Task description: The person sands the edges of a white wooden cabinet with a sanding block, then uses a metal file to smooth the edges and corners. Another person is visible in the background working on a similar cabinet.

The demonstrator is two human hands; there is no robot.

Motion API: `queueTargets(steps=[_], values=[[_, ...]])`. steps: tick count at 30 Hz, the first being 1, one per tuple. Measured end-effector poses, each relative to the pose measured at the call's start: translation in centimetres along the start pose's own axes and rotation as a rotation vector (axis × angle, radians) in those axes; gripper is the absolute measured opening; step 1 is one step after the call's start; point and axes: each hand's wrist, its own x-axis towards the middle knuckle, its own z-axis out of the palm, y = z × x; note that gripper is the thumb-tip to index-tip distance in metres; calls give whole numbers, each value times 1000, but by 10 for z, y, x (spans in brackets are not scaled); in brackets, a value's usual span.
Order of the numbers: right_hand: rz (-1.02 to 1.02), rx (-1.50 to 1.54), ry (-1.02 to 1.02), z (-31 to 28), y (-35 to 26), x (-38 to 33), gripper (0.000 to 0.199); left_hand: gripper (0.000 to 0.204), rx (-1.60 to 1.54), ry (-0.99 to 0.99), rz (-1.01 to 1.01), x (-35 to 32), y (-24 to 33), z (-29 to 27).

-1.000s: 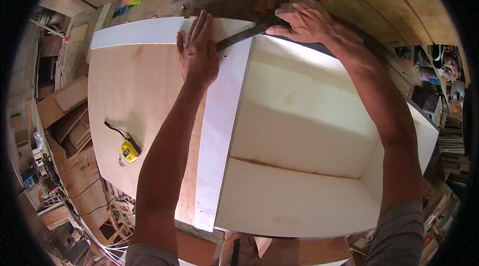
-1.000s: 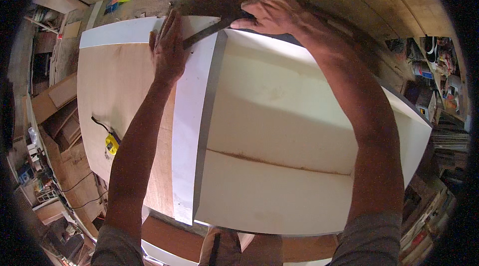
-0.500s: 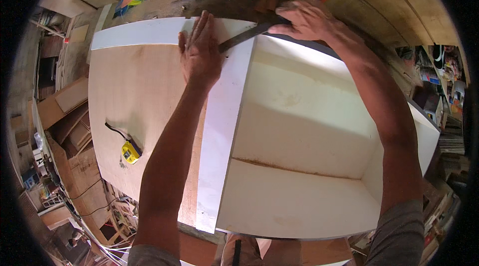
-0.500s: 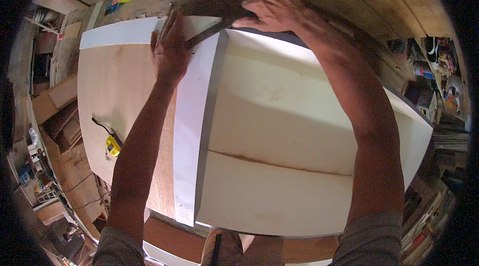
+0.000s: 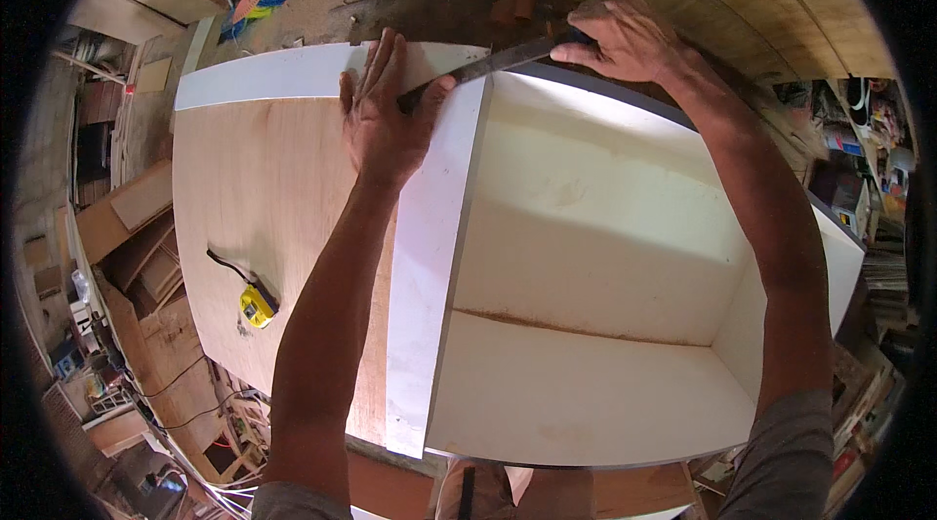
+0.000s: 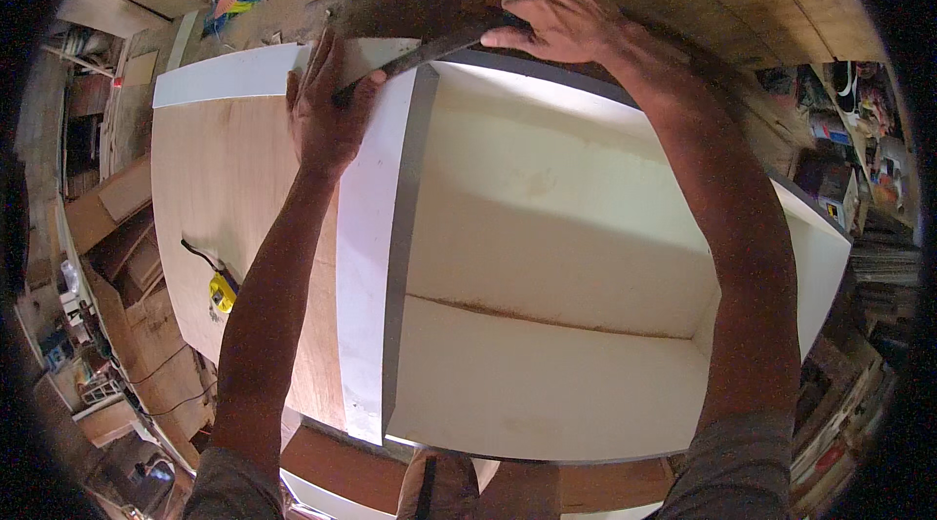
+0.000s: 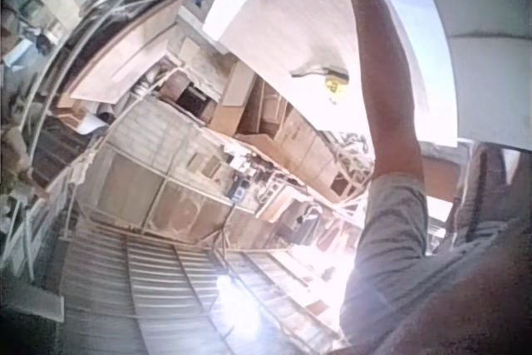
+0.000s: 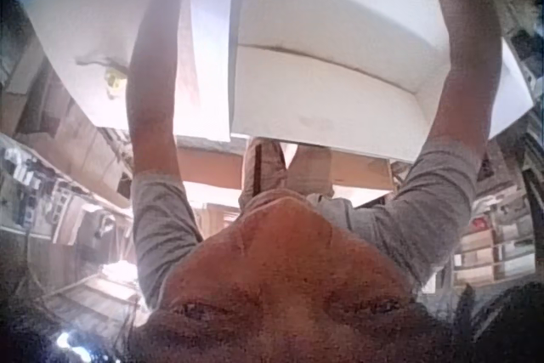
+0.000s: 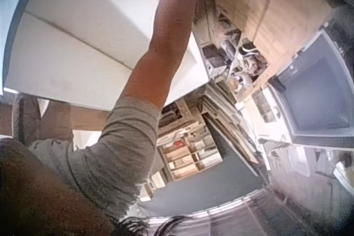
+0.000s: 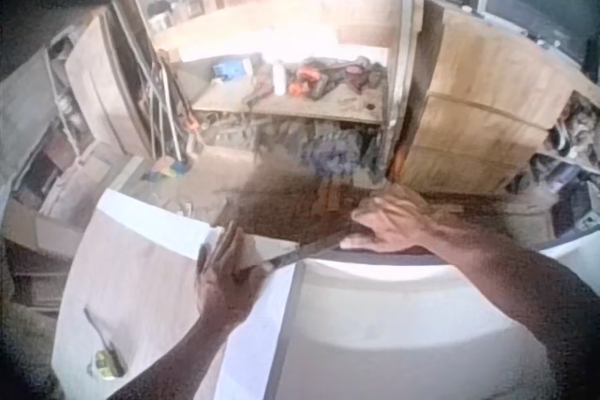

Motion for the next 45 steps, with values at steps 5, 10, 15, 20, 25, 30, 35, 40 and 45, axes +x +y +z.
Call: queueTargets(steps=[5, 10, 15, 20, 25, 30, 35, 40, 45], values=[[38, -10, -194, -23, -2, 13, 66, 75, -35, -1, -1, -4, -7, 2], [39, -33, -36, -12, -4, -4, 63, 66, -59, 9, 0, -4, -6, -2], [18, 3, -66, -11, -8, 19, 63, 60, -84, 0, 21, -4, -17, 3], [-50, -45, 95, -2, -4, 7, 63, 51, -69, 52, 33, -8, -14, 1], [-101, -3, 108, -4, -15, 35, 62, 52, -166, 67, 70, -1, -23, 5], [56, -21, -105, -19, -21, 4, 68, 54, -105, 30, 21, -6, -13, -1], [113, -51, -19, -32, -30, -24, 60, 55, -121, 12, 12, -6, -8, -3], [404, 22, 11, -65, -19, -95, 57, 53, -143, 51, -2, -4, -9, 1], [617, 157, 15, -111, -41, -158, 52, 50, -75, 69, 47, -4, -13, 4]])
